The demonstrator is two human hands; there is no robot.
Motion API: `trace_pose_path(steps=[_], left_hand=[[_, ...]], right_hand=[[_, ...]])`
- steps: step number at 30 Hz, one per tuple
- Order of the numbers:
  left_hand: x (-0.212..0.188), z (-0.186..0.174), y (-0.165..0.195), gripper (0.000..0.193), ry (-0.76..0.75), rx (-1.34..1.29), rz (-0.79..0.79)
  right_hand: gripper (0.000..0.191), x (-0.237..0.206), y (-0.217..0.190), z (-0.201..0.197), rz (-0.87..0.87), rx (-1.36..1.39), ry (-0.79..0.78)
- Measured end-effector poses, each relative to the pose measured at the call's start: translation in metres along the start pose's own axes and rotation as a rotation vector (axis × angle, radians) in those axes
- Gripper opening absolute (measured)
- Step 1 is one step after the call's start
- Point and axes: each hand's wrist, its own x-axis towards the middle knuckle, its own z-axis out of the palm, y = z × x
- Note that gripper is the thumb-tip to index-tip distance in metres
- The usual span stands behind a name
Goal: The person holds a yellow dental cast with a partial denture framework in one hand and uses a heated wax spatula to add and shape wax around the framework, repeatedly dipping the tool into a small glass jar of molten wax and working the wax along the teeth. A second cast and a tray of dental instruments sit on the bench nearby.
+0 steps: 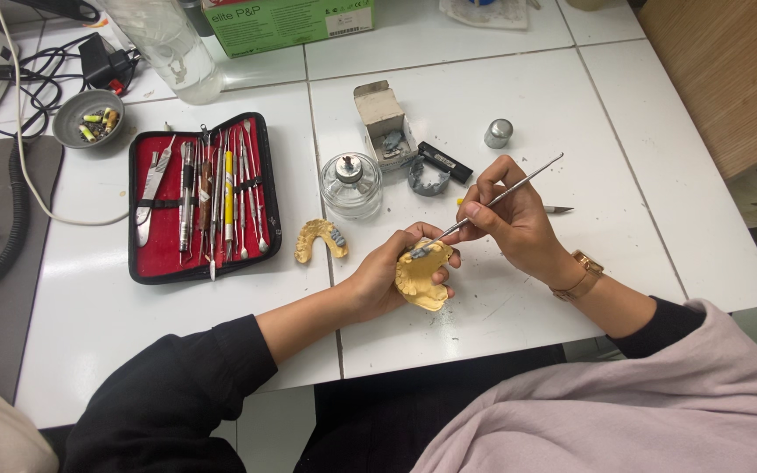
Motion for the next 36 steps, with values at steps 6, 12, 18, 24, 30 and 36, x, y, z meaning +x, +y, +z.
trace_pose_path(steps=[6,12,18,24,30,36], left_hand=[[0.0002,0.0009,0.0009,0.028,-0.002,-0.002,-0.001],[0.0003,0.0007,0.0006,0.028,0.0,0.001,0.006],[0.001,-0.0001,-0.0001,0.03,-0.007,-0.002,0.009],[0.0007,-0.0009,-0.0001,0.03,-0.005,-0.002,0.009],[0.0008,-0.0005,-0.0002,0.028,-0.014,-0.012,0.01],[0.0001,-0.0002,0.0002,0.027,-0.003,-0.012,0.0]], right_hand=[[0.022,0.0011,-0.0026,0.002,-0.002,-0.004,-0.002],[0.022,0.0011,-0.0022,0.002,0.001,-0.007,-0.007],[0.021,0.002,0.0008,0.0015,0.009,-0.047,-0.006],[0.022,0.0005,0.0,0.0016,0.01,-0.007,-0.007],[0.022,0.0019,-0.0009,0.0018,0.011,-0.011,0.001],[0.022,0.0012,-0.0023,0.0025,0.003,0.02,0.0]])
